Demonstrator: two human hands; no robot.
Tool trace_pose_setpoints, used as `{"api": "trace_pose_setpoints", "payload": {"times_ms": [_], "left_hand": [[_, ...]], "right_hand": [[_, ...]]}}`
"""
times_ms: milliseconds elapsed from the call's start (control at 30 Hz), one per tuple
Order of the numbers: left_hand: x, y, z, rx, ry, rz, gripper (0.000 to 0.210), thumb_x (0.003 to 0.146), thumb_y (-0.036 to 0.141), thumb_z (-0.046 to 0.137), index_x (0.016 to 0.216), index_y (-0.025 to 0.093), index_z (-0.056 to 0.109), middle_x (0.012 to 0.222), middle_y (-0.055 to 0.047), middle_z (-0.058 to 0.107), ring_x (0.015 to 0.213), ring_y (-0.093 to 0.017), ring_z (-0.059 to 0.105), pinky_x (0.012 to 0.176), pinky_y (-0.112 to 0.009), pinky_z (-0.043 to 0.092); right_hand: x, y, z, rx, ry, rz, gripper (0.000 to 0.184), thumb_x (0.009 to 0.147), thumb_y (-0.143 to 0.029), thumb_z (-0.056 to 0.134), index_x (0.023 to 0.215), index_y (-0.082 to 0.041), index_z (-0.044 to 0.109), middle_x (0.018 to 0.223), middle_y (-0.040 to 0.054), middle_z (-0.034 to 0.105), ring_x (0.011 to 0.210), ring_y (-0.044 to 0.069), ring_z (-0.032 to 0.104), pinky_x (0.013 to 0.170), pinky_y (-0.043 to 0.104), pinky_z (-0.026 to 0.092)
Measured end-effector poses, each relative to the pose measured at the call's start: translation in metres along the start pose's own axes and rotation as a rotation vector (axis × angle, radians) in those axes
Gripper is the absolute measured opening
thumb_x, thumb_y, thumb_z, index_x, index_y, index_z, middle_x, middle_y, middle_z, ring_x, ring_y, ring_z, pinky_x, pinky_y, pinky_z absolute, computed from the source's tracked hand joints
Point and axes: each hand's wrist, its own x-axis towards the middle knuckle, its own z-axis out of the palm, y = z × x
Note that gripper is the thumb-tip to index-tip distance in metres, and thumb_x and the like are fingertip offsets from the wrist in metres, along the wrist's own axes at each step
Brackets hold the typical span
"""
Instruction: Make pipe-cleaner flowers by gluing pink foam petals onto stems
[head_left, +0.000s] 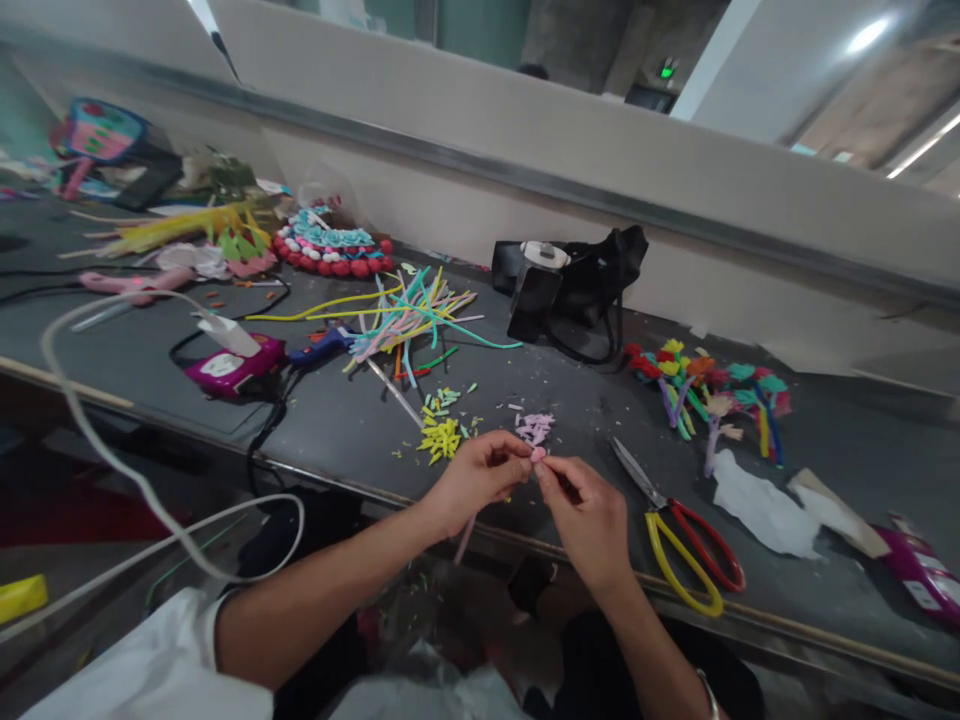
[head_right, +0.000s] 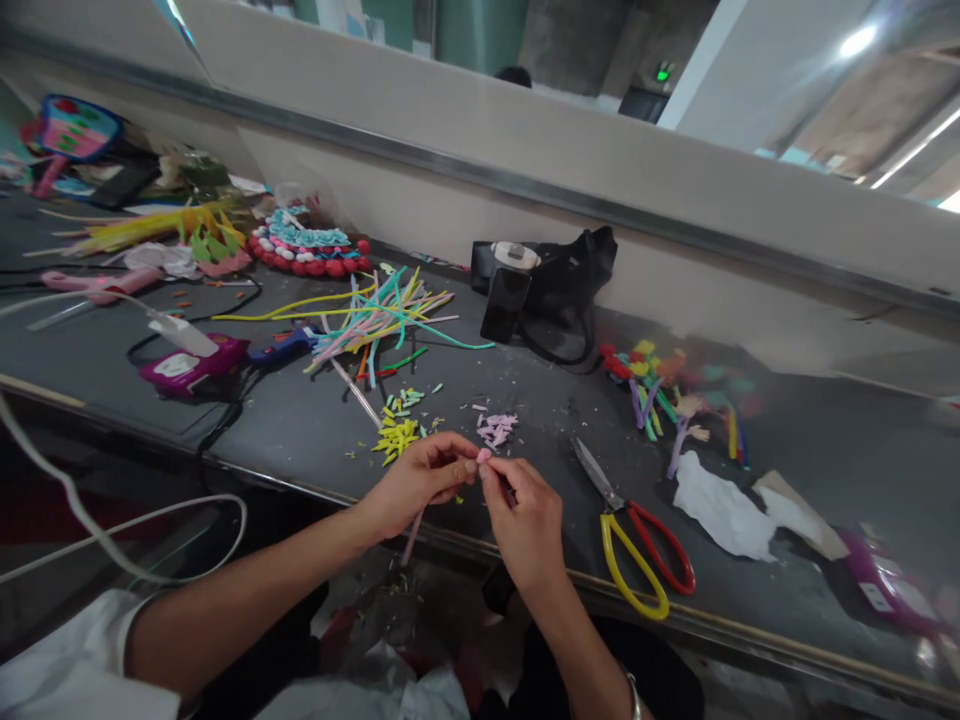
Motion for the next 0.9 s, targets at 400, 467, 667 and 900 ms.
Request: {"api": "trace_pose_setpoints", "payload": {"times_ms": [400, 467, 667, 900], "left_hand": [[-0.0006, 0.0084, -0.0025, 0.445, 0.042, 0.234, 0.024, 0.082, 0.036, 0.062, 0.076, 0.013, 0.068, 0.066, 0.0, 0.059, 0.062, -0.01, 0.048, 0.057, -0.021, 0.035], [-0.0015, 0.0097, -0.0014, 0.396, 0.042, 0.235, 0.025, 0.081, 0.037, 0.063, 0.072, 0.014, 0.066, 0.065, 0.001, 0.057, 0.062, -0.01, 0.047, 0.058, -0.021, 0.035], [-0.0038, 0.0081, 0.0021, 0.032, 0.017, -0.022, 0.031, 0.077, 0.044, 0.068, 0.071, 0.015, 0.06, 0.053, 0.007, 0.038, 0.046, -0.005, 0.028, 0.043, -0.019, 0.018], [-0.0022, 0.0102, -0.0026, -0.045, -0.087, -0.103, 0.032, 0.074, 0.044, 0.072, 0.075, 0.014, 0.061, 0.052, 0.006, 0.046, 0.04, -0.004, 0.035, 0.038, -0.018, 0.021]], "right_hand": [[0.0, -0.0076, -0.0069, -0.01, -0.051, 0.025, 0.019, 0.093, -0.031, 0.055, 0.094, -0.021, 0.071, 0.082, 0.0025, 0.07, 0.068, 0.015, 0.06, 0.064, 0.026, 0.046], [-0.0012, -0.0075, -0.0055, 0.025, -0.066, 0.02, 0.02, 0.094, -0.031, 0.053, 0.096, -0.022, 0.07, 0.087, 0.0035, 0.07, 0.074, 0.016, 0.062, 0.066, 0.026, 0.047], [-0.0017, -0.0052, -0.0031, 0.026, -0.038, -0.066, 0.02, 0.095, -0.025, 0.052, 0.104, -0.024, 0.069, 0.095, 0.0038, 0.071, 0.084, 0.016, 0.065, 0.076, 0.028, 0.049], [0.0005, -0.0048, -0.0062, 0.077, -0.083, -0.008, 0.018, 0.093, -0.03, 0.056, 0.097, -0.023, 0.072, 0.085, 0.002, 0.072, 0.069, 0.014, 0.062, 0.062, 0.025, 0.047]]}}
